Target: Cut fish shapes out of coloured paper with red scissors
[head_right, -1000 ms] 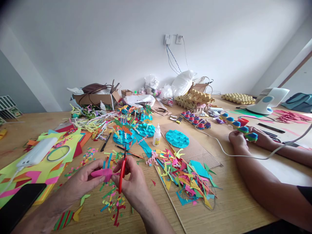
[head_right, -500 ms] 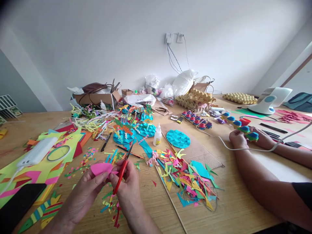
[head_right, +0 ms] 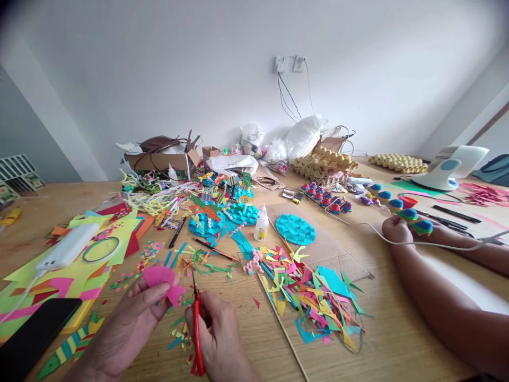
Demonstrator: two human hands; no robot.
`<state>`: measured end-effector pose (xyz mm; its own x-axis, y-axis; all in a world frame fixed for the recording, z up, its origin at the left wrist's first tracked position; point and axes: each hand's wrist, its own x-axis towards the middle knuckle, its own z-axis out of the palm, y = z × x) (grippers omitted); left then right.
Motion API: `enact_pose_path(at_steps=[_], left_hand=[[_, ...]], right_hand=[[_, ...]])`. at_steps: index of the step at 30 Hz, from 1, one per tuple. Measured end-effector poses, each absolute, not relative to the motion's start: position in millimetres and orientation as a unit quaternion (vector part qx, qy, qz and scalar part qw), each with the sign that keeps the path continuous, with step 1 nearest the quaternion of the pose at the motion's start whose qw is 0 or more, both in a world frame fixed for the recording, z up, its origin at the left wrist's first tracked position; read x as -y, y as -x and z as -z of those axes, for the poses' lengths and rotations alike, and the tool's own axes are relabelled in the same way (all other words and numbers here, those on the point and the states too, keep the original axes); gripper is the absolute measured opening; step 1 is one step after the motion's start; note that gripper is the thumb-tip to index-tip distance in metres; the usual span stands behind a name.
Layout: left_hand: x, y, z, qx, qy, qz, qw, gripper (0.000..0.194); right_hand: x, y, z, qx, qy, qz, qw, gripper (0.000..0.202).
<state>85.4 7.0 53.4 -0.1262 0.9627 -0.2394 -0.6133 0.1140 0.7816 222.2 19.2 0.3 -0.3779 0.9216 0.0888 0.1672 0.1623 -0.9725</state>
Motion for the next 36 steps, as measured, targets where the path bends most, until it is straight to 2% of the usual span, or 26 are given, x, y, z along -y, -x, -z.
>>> enact_pose_path(at_steps=[18, 36], left_hand=[[-10.5, -88.6, -42.2, -0.475, -0.297, -0.59, 0.582, 0.013], [-9.0, -91.4, -40.4, -0.487, -0.33, -0.559, 0.584, 0.011]], right_hand=[[-13.9, -216.1, -9.4, 0.634, 0.369, -0.567, 0.374, 0.023], [-14.1, -218.0, -13.9, 0.604, 0.395, -0.591, 0.36, 0.037]])
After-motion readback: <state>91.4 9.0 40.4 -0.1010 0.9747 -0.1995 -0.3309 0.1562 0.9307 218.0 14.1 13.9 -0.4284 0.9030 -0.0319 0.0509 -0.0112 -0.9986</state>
